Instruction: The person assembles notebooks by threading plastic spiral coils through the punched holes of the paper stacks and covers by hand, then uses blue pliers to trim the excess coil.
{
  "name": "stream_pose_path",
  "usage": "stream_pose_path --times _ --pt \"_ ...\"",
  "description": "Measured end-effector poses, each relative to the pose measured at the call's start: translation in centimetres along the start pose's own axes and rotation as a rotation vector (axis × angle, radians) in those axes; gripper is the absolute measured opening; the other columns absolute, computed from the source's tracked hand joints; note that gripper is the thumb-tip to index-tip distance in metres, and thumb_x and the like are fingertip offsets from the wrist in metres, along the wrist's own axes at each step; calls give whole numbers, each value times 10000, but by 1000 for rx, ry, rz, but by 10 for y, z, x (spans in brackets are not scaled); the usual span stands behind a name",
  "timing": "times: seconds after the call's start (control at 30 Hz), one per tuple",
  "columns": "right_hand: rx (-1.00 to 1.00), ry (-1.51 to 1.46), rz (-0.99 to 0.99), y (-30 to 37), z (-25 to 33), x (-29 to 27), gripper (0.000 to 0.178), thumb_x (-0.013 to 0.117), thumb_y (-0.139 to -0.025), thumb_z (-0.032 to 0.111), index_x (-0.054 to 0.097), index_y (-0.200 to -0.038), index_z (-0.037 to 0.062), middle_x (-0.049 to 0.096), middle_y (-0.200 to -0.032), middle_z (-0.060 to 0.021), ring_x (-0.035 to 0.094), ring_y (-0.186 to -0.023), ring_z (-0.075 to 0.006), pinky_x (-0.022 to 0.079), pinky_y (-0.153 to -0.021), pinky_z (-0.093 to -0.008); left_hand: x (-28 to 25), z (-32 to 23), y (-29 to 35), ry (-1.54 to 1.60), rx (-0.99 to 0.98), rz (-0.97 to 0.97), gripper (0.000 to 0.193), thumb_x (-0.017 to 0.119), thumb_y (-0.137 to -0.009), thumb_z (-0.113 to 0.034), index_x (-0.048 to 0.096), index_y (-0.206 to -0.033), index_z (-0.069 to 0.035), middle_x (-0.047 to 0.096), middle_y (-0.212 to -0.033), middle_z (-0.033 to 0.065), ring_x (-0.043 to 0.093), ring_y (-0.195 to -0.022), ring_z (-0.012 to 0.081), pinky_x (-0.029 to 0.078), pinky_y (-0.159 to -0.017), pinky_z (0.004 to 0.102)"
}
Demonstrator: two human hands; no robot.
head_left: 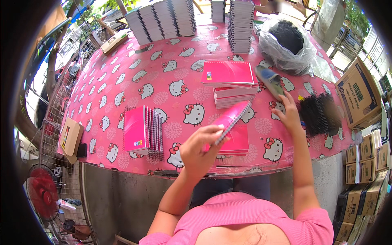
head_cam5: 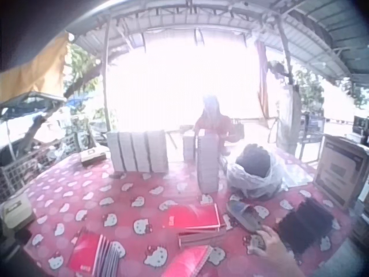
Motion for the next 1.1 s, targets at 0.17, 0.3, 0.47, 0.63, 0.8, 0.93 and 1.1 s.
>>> stream_pose_path --times 0.17,0.3,0.47,0.63,0.8,0.93,1.1 --pt "180 410 117 87 17 -8 608 676 -822 383 493 -1266 10 399 -1402 -222 366 -1306 -395 310 -1044 -546 8 14 54 -201 -169 227 188 702 -755 125 651 -916 43 660 -1017 164 658 -875 175 573 -732 263" --pt "224 424 104 103 12 -10 572 607 -867 427 467 -1267 42 414 -1370 -187 360 -1299 -373 279 -1036 -600 20 27 71 -60 -244 105 250 710 -751 128 622 -974 59 627 -1056 173 649 -870 156 589 -734 260" --pt "241 298 42 93 18 -28 369 654 -856 303 591 -1106 40 552 -1165 -167 516 -1076 -334 403 -903 -478 24 22 64 13 -219 21 215 737 -738 109 608 -900 52 630 -1021 186 648 -871 160 596 -730 269" --pt "34 -324 271 95 142 -34 374 723 -799 288 622 -1053 32 593 -1044 -164 570 -944 -341 457 -817 -412 17 10 58 -218 -109 13 223 786 -694 70 615 -831 29 662 -947 180 666 -857 216 571 -720 294" --pt "-169 -208 133 100 187 -39 419 734 -779 304 621 -1082 38 597 -1000 -151 572 -943 -335 460 -808 -431 22 6 54 -214 -72 11 225 782 -665 63 645 -838 17 679 -901 153 666 -827 274 545 -685 329" --pt "158 -545 453 105 179 -25 379 650 -874 328 616 -1095 21 629 -951 -117 603 -885 -251 482 -774 -390 22 4 53 -216 -56 10 243 746 -657 98 656 -867 14 683 -892 148 668 -821 272 543 -695 335" --pt "836 -1605 1032 119 176 8 363 522 -972 343 633 -1080 14 669 -927 -84 625 -854 -134 502 -722 -316 4 -8 36 -273 99 79 227 715 -685 126 666 -877 14 691 -880 143 672 -809 251 549 -706 320"
Point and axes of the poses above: each hand's wrist, its own y-axis away from the middle knuckle, its own x-axis out of the palm, z = x × y, the point moved 4 cm from there along -y, towards the middle knuckle
